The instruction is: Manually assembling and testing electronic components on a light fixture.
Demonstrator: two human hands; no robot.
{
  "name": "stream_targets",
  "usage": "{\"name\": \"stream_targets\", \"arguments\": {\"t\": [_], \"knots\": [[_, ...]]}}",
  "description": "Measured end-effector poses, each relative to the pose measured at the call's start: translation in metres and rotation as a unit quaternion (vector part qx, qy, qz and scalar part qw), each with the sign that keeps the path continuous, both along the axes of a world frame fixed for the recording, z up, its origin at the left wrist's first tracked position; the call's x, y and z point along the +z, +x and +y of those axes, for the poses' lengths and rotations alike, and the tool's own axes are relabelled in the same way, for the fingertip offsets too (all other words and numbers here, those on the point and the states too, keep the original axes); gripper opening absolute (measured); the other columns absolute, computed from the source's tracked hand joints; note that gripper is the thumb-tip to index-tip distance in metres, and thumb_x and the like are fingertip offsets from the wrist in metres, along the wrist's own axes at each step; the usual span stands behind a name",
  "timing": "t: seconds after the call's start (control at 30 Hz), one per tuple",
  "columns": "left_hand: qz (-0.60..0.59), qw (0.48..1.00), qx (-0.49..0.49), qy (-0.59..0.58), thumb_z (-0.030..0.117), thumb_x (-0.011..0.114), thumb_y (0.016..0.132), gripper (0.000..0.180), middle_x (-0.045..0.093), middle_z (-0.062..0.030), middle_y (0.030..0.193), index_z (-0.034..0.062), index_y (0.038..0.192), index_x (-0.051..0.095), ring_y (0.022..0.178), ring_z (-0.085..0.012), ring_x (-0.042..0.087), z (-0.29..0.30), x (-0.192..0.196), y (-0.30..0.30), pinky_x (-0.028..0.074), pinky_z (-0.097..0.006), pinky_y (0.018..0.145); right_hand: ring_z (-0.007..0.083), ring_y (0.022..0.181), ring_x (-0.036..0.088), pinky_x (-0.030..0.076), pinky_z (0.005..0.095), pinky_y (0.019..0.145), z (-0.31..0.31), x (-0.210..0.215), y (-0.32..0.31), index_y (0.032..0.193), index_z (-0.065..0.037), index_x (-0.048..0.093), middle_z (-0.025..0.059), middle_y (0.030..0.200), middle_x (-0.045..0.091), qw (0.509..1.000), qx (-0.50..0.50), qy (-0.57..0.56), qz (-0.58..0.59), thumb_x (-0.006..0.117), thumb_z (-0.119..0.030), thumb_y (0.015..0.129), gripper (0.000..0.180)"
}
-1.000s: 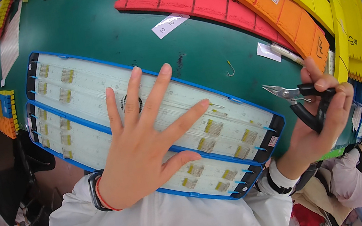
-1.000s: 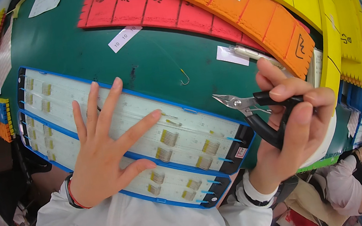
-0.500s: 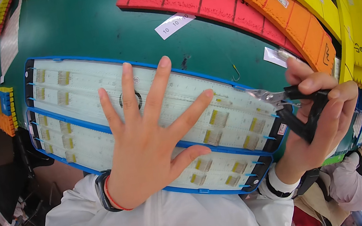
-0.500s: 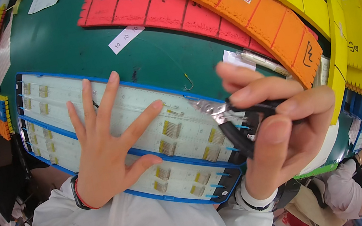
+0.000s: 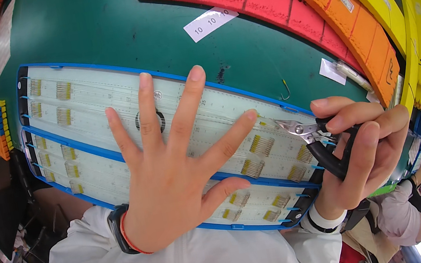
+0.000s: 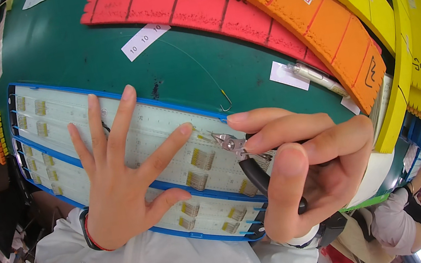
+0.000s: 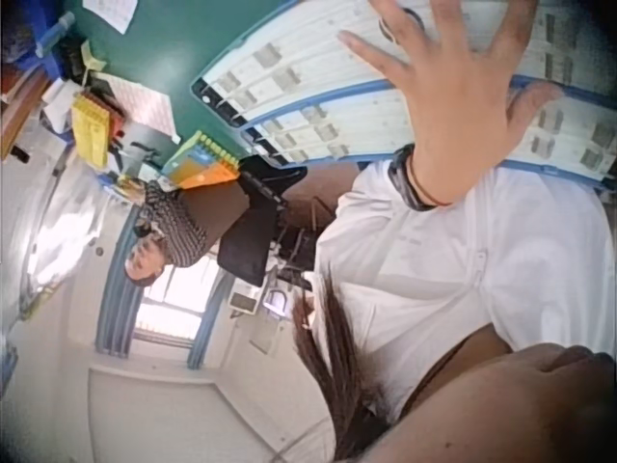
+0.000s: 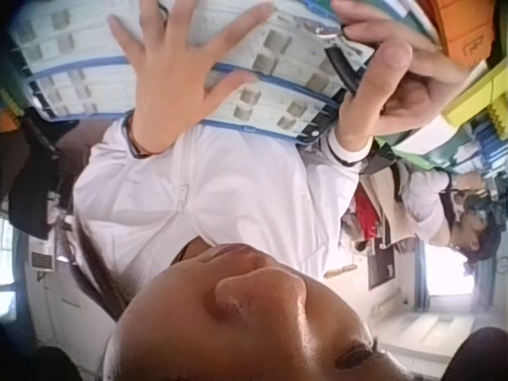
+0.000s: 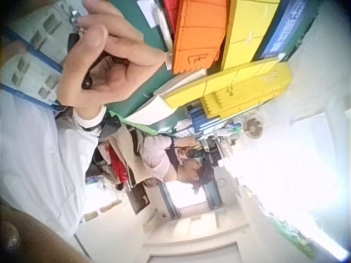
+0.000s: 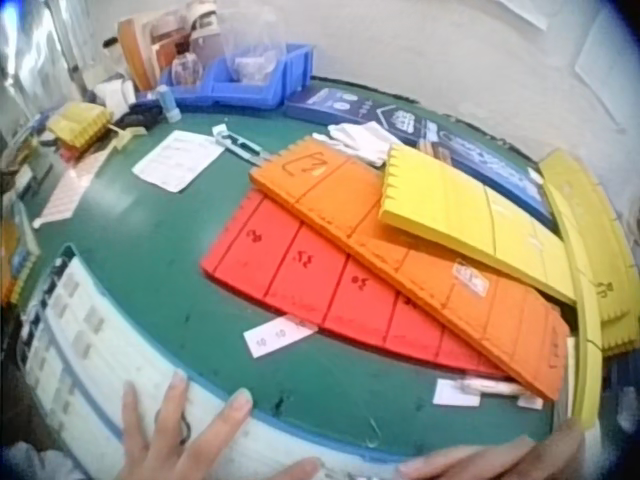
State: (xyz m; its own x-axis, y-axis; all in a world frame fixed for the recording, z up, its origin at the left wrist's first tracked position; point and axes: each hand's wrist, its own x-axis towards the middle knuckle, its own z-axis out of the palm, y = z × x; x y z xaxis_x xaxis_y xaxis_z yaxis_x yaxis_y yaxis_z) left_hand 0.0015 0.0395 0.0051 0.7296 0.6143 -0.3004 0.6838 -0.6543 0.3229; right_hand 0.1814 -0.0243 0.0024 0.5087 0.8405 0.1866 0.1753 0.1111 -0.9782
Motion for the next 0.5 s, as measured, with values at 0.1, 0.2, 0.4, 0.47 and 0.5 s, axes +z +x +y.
{"name": "stream_targets", "arguments": {"t": [0.1, 0.2, 0.4, 0.47, 0.5], "knots": [[0.000, 1.000, 0.000, 0.001, 0.065, 0.053, 0.075, 0.060, 0.017, -0.0194, 0.151, 0.0360, 0.128, 0.055, 0.135, -0.0530, 0.009, -0.0006, -0.0013, 0.0014, 0.005, -0.075, 0.096, 0.0293, 0.073, 0.062, 0.048, 0.0343, 0.068, -0.0006, -0.0011, -0.0006, 0.087, -0.003, 0.034, 0.0144, 0.072, 0.052, 1.000, -0.017, -0.004, -0.012, 0.041, -0.015, 0.097, 0.016], [0.000, 1.000, 0.008, 0.005, 0.064, 0.054, 0.075, 0.060, 0.018, -0.0196, 0.151, 0.0350, 0.127, 0.056, 0.135, -0.0531, 0.010, -0.0010, -0.0029, -0.0002, 0.005, -0.075, 0.096, 0.0253, 0.066, 0.059, 0.048, 0.0344, 0.065, 0.0010, -0.0026, -0.0045, 0.086, -0.004, 0.034, 0.0113, 0.067, 0.048, 0.999, -0.041, 0.006, -0.017, 0.041, -0.013, 0.096, 0.014], [-0.008, 1.000, 0.007, 0.001, 0.063, 0.057, 0.074, 0.059, 0.019, -0.0207, 0.150, 0.0327, 0.125, 0.058, 0.135, -0.0531, 0.010, 0.0002, -0.0020, -0.0015, 0.006, -0.075, 0.096, 0.0219, 0.061, 0.055, 0.049, 0.0354, 0.063, -0.0008, 0.0012, -0.0055, 0.085, -0.005, 0.034, 0.0093, 0.064, 0.046, 0.999, -0.054, -0.003, -0.010, 0.040, -0.010, 0.094, 0.012], [-0.005, 1.000, 0.010, -0.003, 0.062, 0.058, 0.074, 0.059, 0.019, -0.0212, 0.150, 0.0325, 0.125, 0.058, 0.135, -0.0530, 0.010, 0.0003, -0.0010, -0.0012, 0.006, -0.075, 0.096, 0.0216, 0.060, 0.055, 0.049, 0.0353, 0.063, -0.0006, 0.0023, -0.0068, 0.085, -0.005, 0.033, 0.0091, 0.064, 0.045, 0.998, -0.063, -0.018, -0.018, 0.040, -0.010, 0.094, 0.012], [-0.004, 1.000, 0.009, -0.003, 0.062, 0.058, 0.074, 0.059, 0.019, -0.0212, 0.150, 0.0325, 0.125, 0.058, 0.135, -0.0530, 0.010, -0.0001, -0.0007, -0.0010, 0.006, -0.075, 0.096, 0.0216, 0.060, 0.055, 0.049, 0.0353, 0.063, -0.0007, 0.0021, -0.0072, 0.085, -0.005, 0.033, 0.0091, 0.064, 0.045, 0.998, -0.064, -0.018, -0.018, 0.040, -0.010, 0.094, 0.012]]}}
